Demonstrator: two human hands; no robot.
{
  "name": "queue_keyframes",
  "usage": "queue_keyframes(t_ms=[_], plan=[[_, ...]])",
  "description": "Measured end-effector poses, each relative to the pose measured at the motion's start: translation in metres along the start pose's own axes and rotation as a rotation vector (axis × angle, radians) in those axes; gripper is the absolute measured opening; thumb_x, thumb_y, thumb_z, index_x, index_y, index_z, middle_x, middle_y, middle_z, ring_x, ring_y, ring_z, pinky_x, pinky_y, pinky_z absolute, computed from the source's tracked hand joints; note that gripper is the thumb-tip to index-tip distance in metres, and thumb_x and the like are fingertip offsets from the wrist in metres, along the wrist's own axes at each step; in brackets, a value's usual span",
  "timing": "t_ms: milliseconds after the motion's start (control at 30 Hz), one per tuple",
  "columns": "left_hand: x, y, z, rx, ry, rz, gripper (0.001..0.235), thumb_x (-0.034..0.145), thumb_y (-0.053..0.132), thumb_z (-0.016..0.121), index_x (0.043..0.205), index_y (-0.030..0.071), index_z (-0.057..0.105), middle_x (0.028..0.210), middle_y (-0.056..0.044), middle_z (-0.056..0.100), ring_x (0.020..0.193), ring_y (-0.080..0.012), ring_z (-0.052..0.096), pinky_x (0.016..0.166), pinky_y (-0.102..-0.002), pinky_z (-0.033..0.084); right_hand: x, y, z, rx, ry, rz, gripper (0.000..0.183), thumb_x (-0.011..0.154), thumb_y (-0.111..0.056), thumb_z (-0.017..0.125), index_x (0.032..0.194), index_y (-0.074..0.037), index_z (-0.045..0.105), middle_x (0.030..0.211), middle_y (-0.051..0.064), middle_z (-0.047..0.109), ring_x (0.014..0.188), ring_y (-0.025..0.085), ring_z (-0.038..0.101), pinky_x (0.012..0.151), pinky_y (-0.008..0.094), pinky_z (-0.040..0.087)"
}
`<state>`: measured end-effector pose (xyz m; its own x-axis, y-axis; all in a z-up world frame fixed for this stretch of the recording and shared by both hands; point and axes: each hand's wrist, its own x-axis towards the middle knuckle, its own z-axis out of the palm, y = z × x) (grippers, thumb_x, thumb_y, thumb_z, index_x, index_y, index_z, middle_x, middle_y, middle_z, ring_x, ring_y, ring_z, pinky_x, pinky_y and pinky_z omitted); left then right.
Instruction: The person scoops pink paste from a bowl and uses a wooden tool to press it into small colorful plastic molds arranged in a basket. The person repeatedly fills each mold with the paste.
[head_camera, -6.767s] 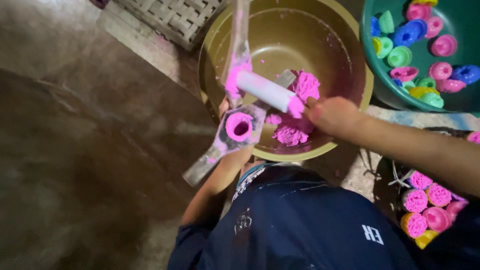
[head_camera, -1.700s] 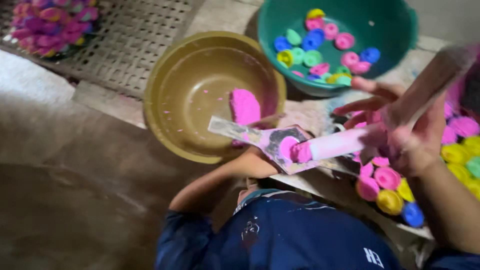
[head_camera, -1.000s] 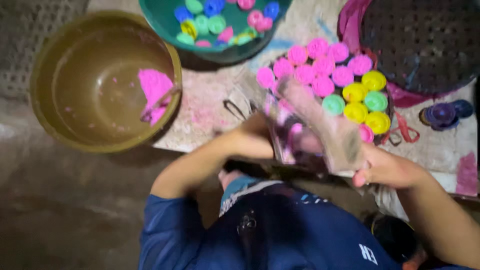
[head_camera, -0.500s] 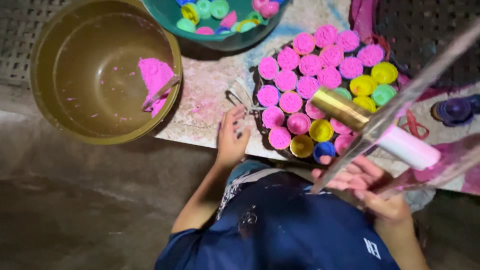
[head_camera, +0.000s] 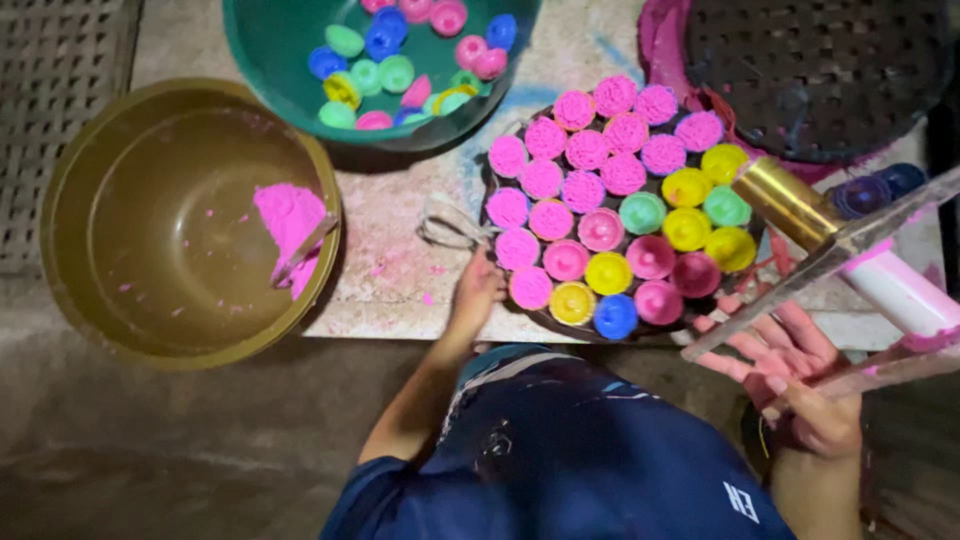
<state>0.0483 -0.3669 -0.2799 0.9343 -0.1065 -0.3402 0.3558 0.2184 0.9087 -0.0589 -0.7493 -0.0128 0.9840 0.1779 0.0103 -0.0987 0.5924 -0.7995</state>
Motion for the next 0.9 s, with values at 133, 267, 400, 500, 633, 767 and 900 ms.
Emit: queue_keyframes(t_ms=[133, 267, 400, 500, 633, 767, 900], plan=[[0.062, 0.046, -0.04, 0.067, -0.108, -0.112, 0.073, 0.099, 0.006, 0.053, 0.165, 0.022, 0.029, 0.103, -0.001, 0.065, 0.077, -0.0094, 0.058, 0.061, -0.024, 0.05, -0.01, -0.002, 0.0, -0.017, 0.062, -0.052, 0.075, 0.092, -0.002, 0.063, 0.162, -0.013, 0.041, 0.16, 0.031, 0.041, 0.143, 0.056, 0.044, 0.107, 0.073, 0.041], [0.117, 0.102, -0.051, 0.07, -0.258, -0.2, 0.066, 0.099, 0.013, 0.05, 0.162, 0.022, 0.033, 0.118, 0.001, 0.07, 0.085, -0.0087, 0.066, 0.068, -0.025, 0.058, -0.013, 0.001, 0.008, -0.023, 0.087, -0.072, 0.076, 0.09, -0.004, 0.064, 0.162, -0.009, 0.04, 0.159, 0.031, 0.043, 0.142, 0.055, 0.045, 0.108, 0.073, 0.041], [0.145, 0.139, -0.035, 0.166, -0.347, -0.253, 0.072, 0.093, 0.012, 0.052, 0.161, 0.025, 0.035, 0.121, -0.001, 0.07, 0.088, -0.0101, 0.068, 0.074, -0.028, 0.059, -0.011, 0.005, 0.017, -0.046, 0.12, -0.059, 0.079, 0.089, -0.007, 0.067, 0.162, -0.003, 0.036, 0.157, 0.03, 0.044, 0.14, 0.054, 0.046, 0.108, 0.074, 0.04], [0.163, 0.142, -0.03, 0.241, -0.36, -0.278, 0.072, 0.091, 0.015, 0.053, 0.16, 0.026, 0.039, 0.119, -0.001, 0.07, 0.089, -0.0107, 0.067, 0.075, -0.028, 0.056, -0.01, 0.009, 0.021, -0.08, 0.117, -0.03, 0.082, 0.089, -0.01, 0.069, 0.162, 0.001, 0.034, 0.155, 0.03, 0.044, 0.14, 0.053, 0.047, 0.108, 0.074, 0.041], [0.182, 0.13, -0.04, 0.221, -0.335, -0.267, 0.066, 0.092, 0.021, 0.054, 0.157, 0.027, 0.045, 0.119, 0.003, 0.071, 0.093, -0.0097, 0.069, 0.077, -0.027, 0.057, -0.008, 0.014, 0.023, -0.09, 0.133, -0.005, 0.083, 0.09, -0.013, 0.07, 0.162, 0.0, 0.031, 0.156, 0.03, 0.043, 0.139, 0.05, 0.048, 0.107, 0.073, 0.042], [0.161, 0.128, -0.044, 0.158, -0.277, -0.283, 0.05, 0.097, 0.028, 0.049, 0.147, 0.024, 0.056, 0.115, 0.003, 0.07, 0.097, -0.011, 0.071, 0.077, -0.027, 0.06, -0.01, 0.022, 0.026, -0.056, 0.097, -0.017, 0.087, 0.09, -0.016, 0.072, 0.165, -0.001, 0.03, 0.161, 0.029, 0.041, 0.14, 0.046, 0.048, 0.108, 0.07, 0.041], [0.084, 0.178, -0.013, 0.461, 0.101, 0.079, 0.043, 0.092, 0.023, 0.06, 0.134, 0.016, 0.061, 0.116, -0.008, 0.068, 0.1, -0.0195, 0.068, 0.081, -0.032, 0.057, -0.007, 0.028, 0.019, -0.084, 0.084, 0.005, 0.082, 0.092, -0.011, 0.069, 0.164, -0.001, 0.032, 0.156, 0.027, 0.045, 0.135, 0.042, 0.052, 0.108, 0.07, 0.043]])
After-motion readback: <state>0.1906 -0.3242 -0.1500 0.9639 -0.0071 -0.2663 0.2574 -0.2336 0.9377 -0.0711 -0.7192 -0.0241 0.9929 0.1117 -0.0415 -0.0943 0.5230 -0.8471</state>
